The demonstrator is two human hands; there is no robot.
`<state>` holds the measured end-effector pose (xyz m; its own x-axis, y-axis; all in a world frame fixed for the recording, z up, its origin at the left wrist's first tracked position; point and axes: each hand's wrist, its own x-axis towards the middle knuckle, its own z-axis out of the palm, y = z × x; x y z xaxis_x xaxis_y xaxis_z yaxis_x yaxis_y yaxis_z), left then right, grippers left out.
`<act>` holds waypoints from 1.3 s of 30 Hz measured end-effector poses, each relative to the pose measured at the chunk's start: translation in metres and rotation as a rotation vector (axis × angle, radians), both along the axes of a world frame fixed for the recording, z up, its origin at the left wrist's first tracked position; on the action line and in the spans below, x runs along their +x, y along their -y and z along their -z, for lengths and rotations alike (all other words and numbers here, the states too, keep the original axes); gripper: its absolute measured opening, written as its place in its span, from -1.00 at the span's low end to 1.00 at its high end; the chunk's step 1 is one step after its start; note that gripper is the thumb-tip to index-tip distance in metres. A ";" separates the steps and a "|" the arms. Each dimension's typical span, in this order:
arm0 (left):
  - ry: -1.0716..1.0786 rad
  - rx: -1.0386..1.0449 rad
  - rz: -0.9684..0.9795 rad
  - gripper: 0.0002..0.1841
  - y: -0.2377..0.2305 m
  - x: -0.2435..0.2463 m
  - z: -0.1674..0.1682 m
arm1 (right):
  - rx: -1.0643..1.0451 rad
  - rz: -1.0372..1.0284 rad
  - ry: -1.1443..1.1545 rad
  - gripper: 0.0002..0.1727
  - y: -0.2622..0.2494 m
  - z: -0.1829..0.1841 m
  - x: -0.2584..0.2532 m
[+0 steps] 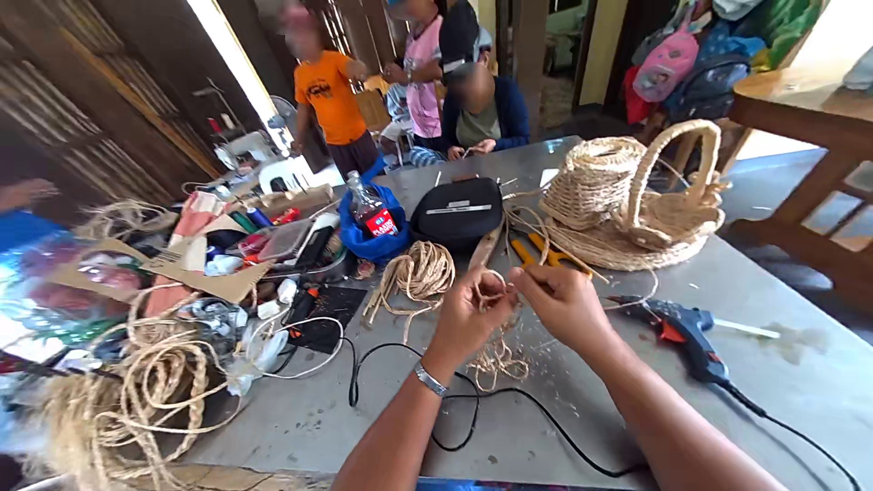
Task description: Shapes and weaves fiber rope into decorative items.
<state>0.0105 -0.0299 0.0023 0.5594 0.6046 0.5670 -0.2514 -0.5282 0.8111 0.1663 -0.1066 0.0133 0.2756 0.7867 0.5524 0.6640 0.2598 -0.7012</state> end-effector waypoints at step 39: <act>0.053 -0.521 0.226 -0.85 -0.004 -0.004 0.001 | 0.215 -0.031 0.040 -0.75 -0.001 0.001 0.007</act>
<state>0.0065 -0.0259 0.0016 0.6863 0.6805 0.2567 -0.3593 0.0104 0.9332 0.1733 -0.1054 0.0122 0.2274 0.6573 0.7185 0.6796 0.4214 -0.6005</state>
